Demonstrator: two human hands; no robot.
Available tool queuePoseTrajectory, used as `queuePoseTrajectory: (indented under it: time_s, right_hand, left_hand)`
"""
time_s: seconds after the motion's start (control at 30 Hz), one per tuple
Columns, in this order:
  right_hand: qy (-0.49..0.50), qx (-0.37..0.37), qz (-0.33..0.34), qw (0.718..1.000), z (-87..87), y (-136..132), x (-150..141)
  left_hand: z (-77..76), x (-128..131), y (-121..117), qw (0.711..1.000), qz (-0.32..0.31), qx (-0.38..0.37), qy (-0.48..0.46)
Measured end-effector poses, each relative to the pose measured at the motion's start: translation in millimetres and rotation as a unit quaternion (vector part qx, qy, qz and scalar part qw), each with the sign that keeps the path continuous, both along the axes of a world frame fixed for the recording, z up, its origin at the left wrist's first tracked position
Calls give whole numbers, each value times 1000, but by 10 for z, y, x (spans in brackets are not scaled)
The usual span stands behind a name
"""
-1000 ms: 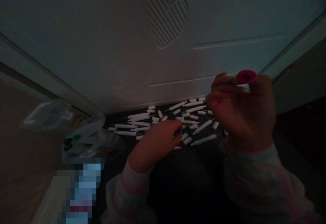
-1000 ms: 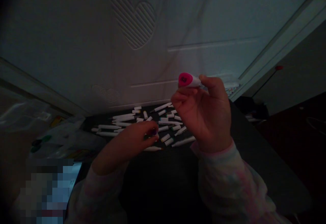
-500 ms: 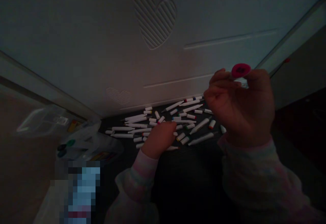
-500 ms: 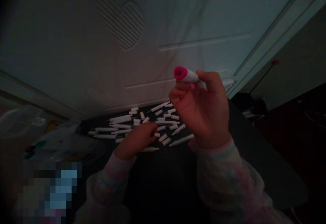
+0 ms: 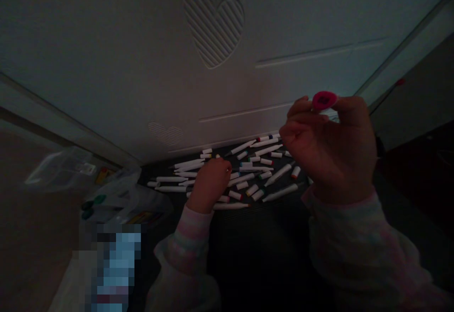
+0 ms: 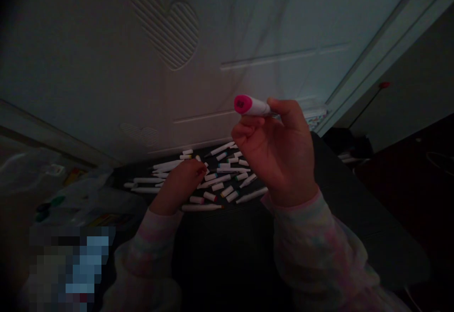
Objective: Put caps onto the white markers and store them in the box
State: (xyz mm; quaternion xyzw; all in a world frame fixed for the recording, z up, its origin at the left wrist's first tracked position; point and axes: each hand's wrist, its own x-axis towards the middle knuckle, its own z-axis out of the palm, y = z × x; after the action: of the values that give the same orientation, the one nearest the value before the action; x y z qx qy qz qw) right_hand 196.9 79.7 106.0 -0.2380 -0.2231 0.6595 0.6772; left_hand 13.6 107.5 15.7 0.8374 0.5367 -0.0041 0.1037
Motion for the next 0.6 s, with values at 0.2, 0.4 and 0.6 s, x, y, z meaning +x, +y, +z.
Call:
queuePoseTrajectory:
  time_s: [0.2, 0.4, 0.6]
  right_hand:
    - [-49, 25, -4, 998, -27, 14, -21]
    - [-57, 27, -2, 998, -53, 14, -24]
    - [-42, -7, 2, 999, -31, 16, -58]
  left_hand:
    - [-145, 111, 10, 1000, -20, 4, 17]
    - [-194, 128, -7, 999, -23, 8, 21]
    - [-167, 121, -1, 999, -27, 21, -14]
